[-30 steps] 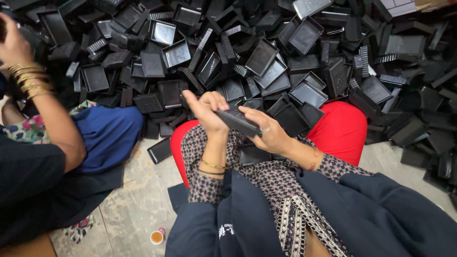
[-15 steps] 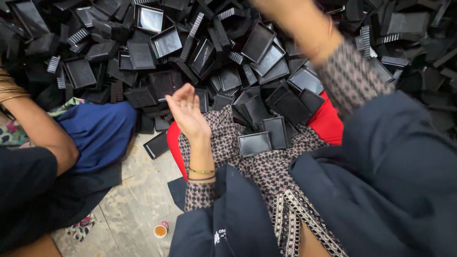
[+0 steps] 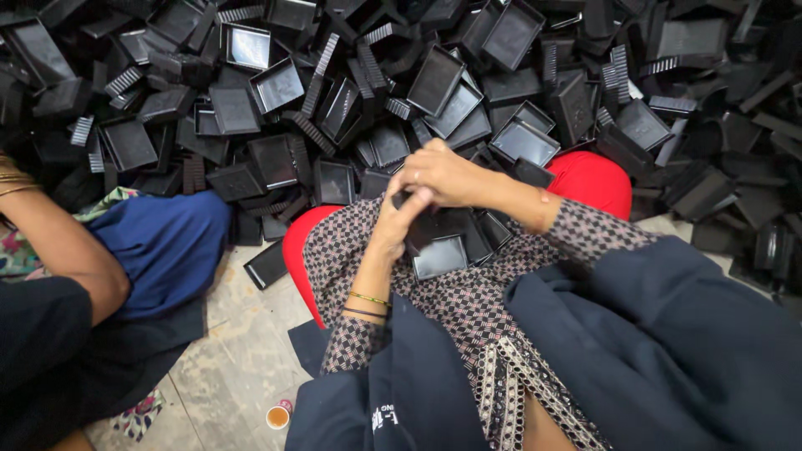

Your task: The person sits on the floor and repeatedly picks up small black plastic tray components, snaps them together, and places the assembled units into a nearby cardboard box. The process continues with the person handling the trays one at a time.

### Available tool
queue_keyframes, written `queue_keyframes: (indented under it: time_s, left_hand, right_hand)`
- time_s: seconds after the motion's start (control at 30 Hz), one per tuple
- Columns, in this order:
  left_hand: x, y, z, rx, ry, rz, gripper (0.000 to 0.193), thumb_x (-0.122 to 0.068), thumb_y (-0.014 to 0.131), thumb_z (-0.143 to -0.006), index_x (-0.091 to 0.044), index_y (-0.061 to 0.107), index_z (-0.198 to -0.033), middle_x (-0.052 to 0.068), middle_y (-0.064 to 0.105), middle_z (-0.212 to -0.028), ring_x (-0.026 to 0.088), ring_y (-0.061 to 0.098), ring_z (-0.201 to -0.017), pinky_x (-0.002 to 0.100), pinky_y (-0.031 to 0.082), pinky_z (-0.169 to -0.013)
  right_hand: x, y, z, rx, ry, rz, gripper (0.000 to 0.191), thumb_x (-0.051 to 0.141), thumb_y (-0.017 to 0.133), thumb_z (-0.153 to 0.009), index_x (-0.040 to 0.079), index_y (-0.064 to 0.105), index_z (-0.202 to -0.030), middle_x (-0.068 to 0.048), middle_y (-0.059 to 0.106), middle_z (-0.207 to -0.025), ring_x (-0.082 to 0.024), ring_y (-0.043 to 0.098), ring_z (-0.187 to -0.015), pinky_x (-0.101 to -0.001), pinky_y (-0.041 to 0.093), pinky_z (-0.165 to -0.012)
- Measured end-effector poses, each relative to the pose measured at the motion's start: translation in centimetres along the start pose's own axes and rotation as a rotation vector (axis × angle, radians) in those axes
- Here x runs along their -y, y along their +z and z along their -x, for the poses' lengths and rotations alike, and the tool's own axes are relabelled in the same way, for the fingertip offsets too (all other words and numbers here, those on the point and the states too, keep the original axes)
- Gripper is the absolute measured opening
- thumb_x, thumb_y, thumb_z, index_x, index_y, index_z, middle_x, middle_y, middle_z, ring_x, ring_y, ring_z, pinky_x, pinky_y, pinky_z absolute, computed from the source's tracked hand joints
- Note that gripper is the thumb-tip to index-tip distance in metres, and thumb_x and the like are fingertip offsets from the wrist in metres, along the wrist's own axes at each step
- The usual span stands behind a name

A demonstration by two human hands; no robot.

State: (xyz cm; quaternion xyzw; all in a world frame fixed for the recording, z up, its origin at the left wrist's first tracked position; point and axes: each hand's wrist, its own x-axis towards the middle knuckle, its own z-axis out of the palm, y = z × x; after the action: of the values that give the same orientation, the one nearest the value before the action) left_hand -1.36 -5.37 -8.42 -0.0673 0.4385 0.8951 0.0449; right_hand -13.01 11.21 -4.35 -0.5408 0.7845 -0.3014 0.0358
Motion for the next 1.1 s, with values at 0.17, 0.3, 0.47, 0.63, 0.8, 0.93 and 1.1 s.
queue_keyframes:
  time_s: [0.17, 0.3, 0.47, 0.63, 0.8, 0.93, 1.1]
  left_hand:
    - [-2.1, 1.4, 1.0, -0.379, 0.369, -1.1, 0.037, -0.023, 0.08, -0.089, -0.014, 0.067, -0.122, 0.01, 0.063, -0.112, 0.024, 0.061, -0.098, 0.038, 0.053, -0.09]
    - [-3.7, 1.4, 3.1, -0.225, 0.772, -1.579, 0.025, -0.023, 0.085, -0.082, -0.017, 0.068, -0.099, 0.01, 0.065, -0.119, 0.027, 0.062, -0.106, 0.041, 0.051, -0.09]
    - [-1.8, 1.4, 1.9, -0.356, 0.196, -0.531, 0.038, -0.027, 0.081, -0.085, -0.009, 0.067, -0.116, 0.009, 0.069, -0.105, 0.018, 0.064, -0.093, 0.034, 0.054, -0.082]
    - [0.2, 2.0, -2.3, -0.29, -0.218, 0.328, 0.037, -0.032, 0.075, -0.099, 0.0, 0.066, -0.116, 0.011, 0.067, -0.104, 0.019, 0.066, -0.084, 0.034, 0.056, -0.073]
    - [-1.6, 2.5, -2.5, -0.116, 0.064, 0.041, 0.049, -0.037, 0.062, -0.102, 0.0, 0.059, -0.134, 0.01, 0.069, -0.12, 0.019, 0.066, -0.107, 0.032, 0.053, -0.097]
    - [-3.9, 2.4, -1.9, -0.192, -0.08, 0.207, 0.076, -0.065, 0.031, -0.101, -0.003, 0.058, -0.136, 0.008, 0.071, -0.117, 0.02, 0.066, -0.109, 0.034, 0.052, -0.099]
    - [-3.6, 2.7, -1.7, -0.358, 0.062, 0.09, 0.076, -0.065, 0.031, -0.103, -0.004, 0.059, -0.137, 0.012, 0.07, -0.111, 0.019, 0.064, -0.097, 0.032, 0.053, -0.09]
  right_hand:
    - [-4.4, -2.4, -6.3, -0.439, 0.026, 0.492, 0.034, 0.006, 0.061, -0.083, 0.006, 0.069, -0.116, -0.019, 0.063, -0.125, -0.038, 0.056, -0.121, -0.0512, 0.041, -0.098]
    - [-8.8, -4.0, -5.8, -0.335, 0.23, 0.924, 0.013, 0.014, 0.066, -0.085, 0.012, 0.069, -0.097, -0.012, 0.062, -0.112, -0.033, 0.056, -0.107, -0.0522, 0.038, -0.091]
    - [-3.8, -5.1, 0.0, -0.359, 0.295, 0.57, 0.013, 0.019, 0.073, -0.084, 0.01, 0.067, -0.092, -0.01, 0.057, -0.094, -0.032, 0.056, -0.092, -0.0488, 0.037, -0.081]
    - [7.1, -1.7, 3.1, -0.364, 0.19, 0.123, 0.039, 0.02, 0.082, -0.079, 0.004, 0.065, -0.11, -0.02, 0.06, -0.114, -0.039, 0.056, -0.109, -0.05, 0.044, -0.095]
    - [8.8, -0.4, 3.7, -0.496, 0.363, -0.342, 0.046, 0.021, 0.083, -0.088, 0.006, 0.061, -0.125, -0.024, 0.057, -0.148, -0.037, 0.059, -0.137, -0.0402, 0.047, -0.113]
    - [8.1, 0.3, 3.7, -0.504, 0.359, -0.245, 0.055, 0.02, 0.085, -0.085, 0.01, 0.065, -0.136, -0.022, 0.062, -0.141, -0.037, 0.064, -0.13, -0.0407, 0.05, -0.11]
    - [9.4, 3.4, 4.0, -0.448, 0.369, -0.279, 0.058, 0.025, 0.084, -0.085, 0.013, 0.066, -0.139, -0.025, 0.06, -0.138, -0.038, 0.063, -0.128, -0.0416, 0.049, -0.109]
